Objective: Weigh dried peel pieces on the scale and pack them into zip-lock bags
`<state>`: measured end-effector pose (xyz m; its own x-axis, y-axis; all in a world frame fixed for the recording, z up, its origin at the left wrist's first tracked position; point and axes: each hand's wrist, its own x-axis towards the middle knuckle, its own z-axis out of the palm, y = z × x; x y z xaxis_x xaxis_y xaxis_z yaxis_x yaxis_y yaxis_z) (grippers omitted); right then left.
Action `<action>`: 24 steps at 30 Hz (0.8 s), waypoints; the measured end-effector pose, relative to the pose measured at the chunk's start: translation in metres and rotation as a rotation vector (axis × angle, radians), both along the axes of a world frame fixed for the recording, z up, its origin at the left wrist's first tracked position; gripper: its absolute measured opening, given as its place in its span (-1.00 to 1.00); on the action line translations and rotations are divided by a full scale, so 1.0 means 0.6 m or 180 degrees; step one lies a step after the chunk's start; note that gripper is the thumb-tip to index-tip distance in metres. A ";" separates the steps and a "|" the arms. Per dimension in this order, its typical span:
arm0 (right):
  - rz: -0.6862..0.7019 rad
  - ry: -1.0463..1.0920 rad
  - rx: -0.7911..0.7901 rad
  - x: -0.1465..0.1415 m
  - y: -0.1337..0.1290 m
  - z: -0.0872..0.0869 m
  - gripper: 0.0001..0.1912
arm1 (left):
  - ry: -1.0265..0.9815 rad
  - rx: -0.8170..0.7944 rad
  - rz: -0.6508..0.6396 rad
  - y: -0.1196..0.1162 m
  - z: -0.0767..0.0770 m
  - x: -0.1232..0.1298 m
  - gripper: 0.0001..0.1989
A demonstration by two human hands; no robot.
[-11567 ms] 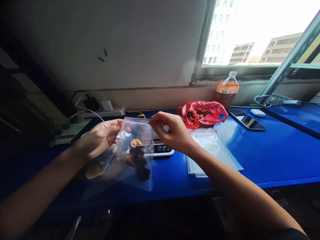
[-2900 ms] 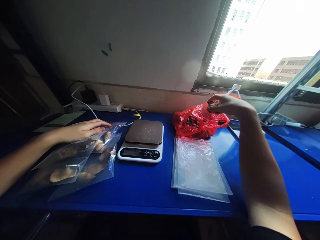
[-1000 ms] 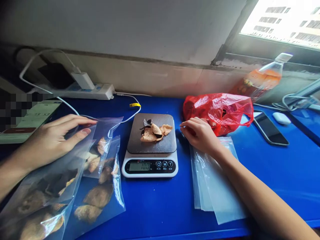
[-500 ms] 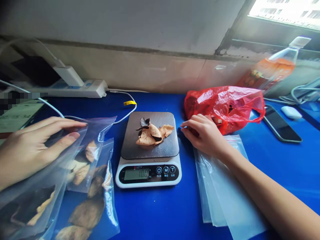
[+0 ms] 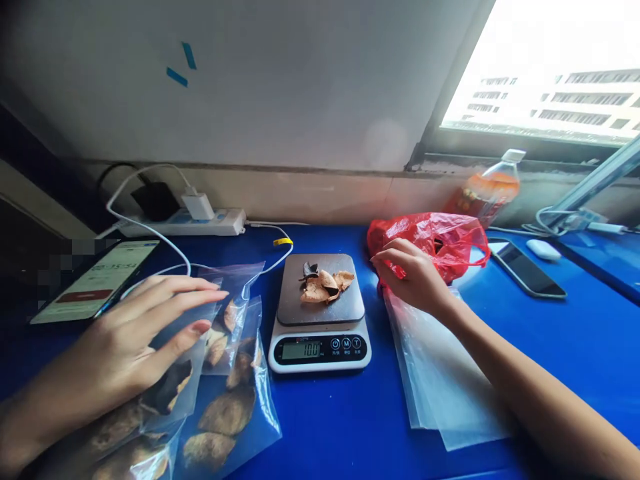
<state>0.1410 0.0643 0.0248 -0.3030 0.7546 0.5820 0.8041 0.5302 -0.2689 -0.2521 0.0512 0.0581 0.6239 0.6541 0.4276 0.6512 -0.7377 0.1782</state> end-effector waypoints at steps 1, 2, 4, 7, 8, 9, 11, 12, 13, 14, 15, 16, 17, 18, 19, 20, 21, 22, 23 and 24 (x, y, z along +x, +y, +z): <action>-0.0119 0.0123 0.0233 0.004 -0.007 0.014 -0.85 | 0.0027 -0.0064 -0.0001 0.001 -0.003 -0.001 -0.76; -0.0266 0.0191 0.0466 0.009 -0.015 0.028 -0.87 | 0.0062 -0.0137 -0.0001 0.003 -0.006 -0.002 -0.76; -0.0533 0.0219 0.0874 0.024 -0.032 0.052 -0.90 | 0.0079 -0.0291 0.0004 0.006 -0.011 -0.001 -0.74; -0.0528 -0.0320 0.0510 0.050 -0.051 0.068 -0.78 | 0.0033 -0.0583 -0.0023 0.007 -0.012 0.005 -0.73; -0.0410 -0.0612 0.0075 0.058 -0.054 0.067 -0.74 | 0.0021 -0.0647 -0.0050 0.007 -0.011 0.007 -0.73; -0.0269 -0.0873 -0.0443 0.066 -0.057 0.064 -0.73 | 0.0016 -0.0681 -0.0089 0.006 -0.009 0.010 -0.73; -0.0083 -0.1183 -0.1335 0.076 -0.058 0.051 -0.80 | 0.0015 -0.0696 -0.0147 0.006 -0.006 0.014 -0.73; -0.0080 -0.1228 -0.1541 0.079 -0.057 0.043 -0.84 | 0.0004 -0.0710 -0.0152 0.006 -0.005 0.015 -0.73; -0.0128 -0.1246 -0.1599 0.080 -0.056 0.035 -0.88 | -0.0019 -0.0740 -0.0139 0.006 -0.005 0.016 -0.74; -0.0205 -0.1268 -0.1557 0.080 -0.054 0.028 -0.89 | -0.0052 -0.0787 -0.0115 0.007 -0.005 0.016 -0.74; -0.0268 -0.1298 -0.1470 0.079 -0.051 0.021 -0.90 | -0.0084 -0.0842 -0.0085 0.008 -0.006 0.016 -0.74; -0.0314 -0.1328 -0.1374 0.078 -0.049 0.015 -0.91 | -0.0102 -0.0900 -0.0069 0.009 -0.007 0.015 -0.74; -0.0341 -0.1365 -0.1300 0.077 -0.047 0.010 -0.89 | -0.0109 -0.0948 -0.0067 0.010 -0.008 0.015 -0.74; -0.0359 -0.1408 -0.1234 0.078 -0.046 0.005 -0.82 | -0.0105 -0.0983 -0.0070 0.011 -0.009 0.014 -0.75; -0.0371 -0.1460 -0.1160 0.079 -0.044 0.001 -0.75 | -0.0090 -0.1000 -0.0078 0.013 -0.010 0.014 -0.75; -0.0382 -0.1513 -0.1066 0.081 -0.044 -0.003 -0.68 | -0.0062 -0.0994 -0.0097 0.013 -0.010 0.013 -0.75; -0.0392 -0.1549 -0.0971 0.082 -0.043 -0.007 -0.63 | -0.0030 -0.0966 -0.0119 0.014 -0.010 0.013 -0.75; -0.0394 -0.1555 -0.0892 0.084 -0.043 -0.011 -0.61 | 0.0001 -0.0926 -0.0138 0.013 -0.009 0.013 -0.75; -0.0386 -0.1532 -0.0837 0.085 -0.043 -0.015 -0.62 | 0.0038 -0.0882 -0.0160 0.012 -0.008 0.013 -0.75; -0.0371 -0.1492 -0.0805 0.085 -0.042 -0.018 -0.65 | 0.0077 -0.0840 -0.0193 0.011 -0.007 0.013 -0.75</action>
<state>0.1918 0.0389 0.0139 -0.3922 0.8977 0.2006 0.9181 0.3955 0.0250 -0.2442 0.0577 0.0541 0.6734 0.7020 0.2318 0.6137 -0.7056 0.3543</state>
